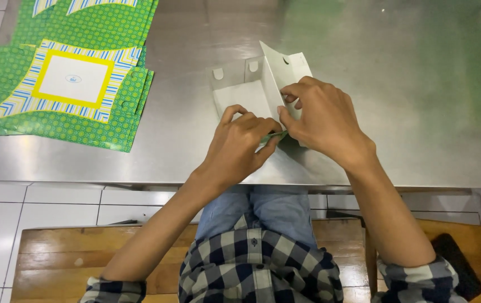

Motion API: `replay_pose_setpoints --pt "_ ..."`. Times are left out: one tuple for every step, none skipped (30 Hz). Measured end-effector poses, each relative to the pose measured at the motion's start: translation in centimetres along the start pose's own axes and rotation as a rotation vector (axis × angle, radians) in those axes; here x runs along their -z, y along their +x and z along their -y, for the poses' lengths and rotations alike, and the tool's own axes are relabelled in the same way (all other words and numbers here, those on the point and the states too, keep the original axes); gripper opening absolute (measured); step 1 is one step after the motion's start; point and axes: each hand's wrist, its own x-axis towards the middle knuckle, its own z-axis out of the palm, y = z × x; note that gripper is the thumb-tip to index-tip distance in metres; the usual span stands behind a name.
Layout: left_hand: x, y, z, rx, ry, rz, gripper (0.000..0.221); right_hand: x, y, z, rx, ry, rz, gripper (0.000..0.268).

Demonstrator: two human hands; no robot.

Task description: Assembling a decorative cardboard box by folding sheets and tucking flaps.

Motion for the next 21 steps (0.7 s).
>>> replay_pose_setpoints --pt "-0.5 -0.1 0.1 -0.008 0.017 0.002 0.017 0.1 0.0 0.3 0.010 0.043 0.007 0.031" --pt "-0.9 -0.1 0.3 -0.015 0.034 0.005 0.014 0.3 -0.1 0.6 0.019 0.086 0.013 0.030" --pt "-0.9 0.0 0.2 -0.016 0.036 0.002 0.014 0.0 -0.1 0.4 0.023 0.085 0.012 0.030" --pt "-0.9 0.0 0.1 -0.018 0.037 0.003 0.013 -0.2 0.0 0.3 0.036 0.060 -0.003 0.029" --pt "-0.9 0.1 -0.1 -0.018 0.036 0.003 0.013 -0.4 -0.1 0.1 0.049 0.035 -0.016 0.029" --pt "-0.1 0.2 -0.5 -0.017 0.037 0.000 0.013 -0.3 0.0 0.1 0.053 0.033 -0.016 0.029" --pt "0.6 0.4 -1.0 -0.012 -0.028 0.006 0.019 -0.2 0.1 0.1 0.056 0.006 -0.022 0.029" --pt "1.4 0.7 -1.4 -0.008 -0.092 0.013 0.027 -0.1 0.2 0.0 0.060 -0.020 -0.028 0.029" --pt "2.1 0.8 -1.2 -0.014 -0.089 0.010 0.027 0.2 0.3 0.0 0.062 -0.023 -0.035 0.029" --pt "2.9 1.0 -1.1 0.012 -0.102 -0.006 0.030 0.5 0.4 0.0 0.074 -0.049 -0.024 0.027" --pt "3.8 1.1 -0.9 0.037 -0.113 -0.021 0.033 0.7 0.5 0.0 0.087 -0.073 -0.014 0.026" --pt "4.3 1.5 0.3 0.032 -0.107 -0.024 0.033 0.9 0.9 0.0 0.091 -0.074 -0.021 0.026" --pt "4.7 1.7 1.4 0.029 -0.033 -0.055 0.024 0.9 1.0 -0.1 0.121 -0.054 -0.020 0.025" --pt "5.1 1.9 2.5 0.025 0.041 -0.085 0.017 0.9 1.1 -0.1 0.151 -0.033 -0.018 0.025" --pt "5.3 2.3 3.3 0.027 0.043 -0.084 0.017 1.2 1.2 0.1 0.152 -0.032 -0.017 0.025" --pt "5.6 2.7 4.1 0.025 0.096 -0.060 0.017 1.4 1.2 0.3 0.168 -0.006 -0.009 0.024" --pt "5.7 3.2 5.0 0.021 0.148 -0.038 0.017 1.8 1.3 0.5 0.184 0.018 -0.003 0.024" --pt "5.5 3.5 5.7 0.020 0.150 -0.040 0.017 1.7 1.4 0.6 0.186 0.017 -0.004 0.024" --pt "5.3 3.9 6.3 0.018 0.162 -0.013 0.018 1.7 1.5 0.6 0.185 0.051 0.004 0.024" --pt "5.1 4.3 7.0 0.015 0.174 0.014 0.020 1.7 1.6 0.7 0.185 0.085 0.013 0.023" --pt "4.8 4.4 7.4 0.020 0.172 0.016 0.020 1.7 1.5 0.7 0.184 0.085 0.018 0.023"
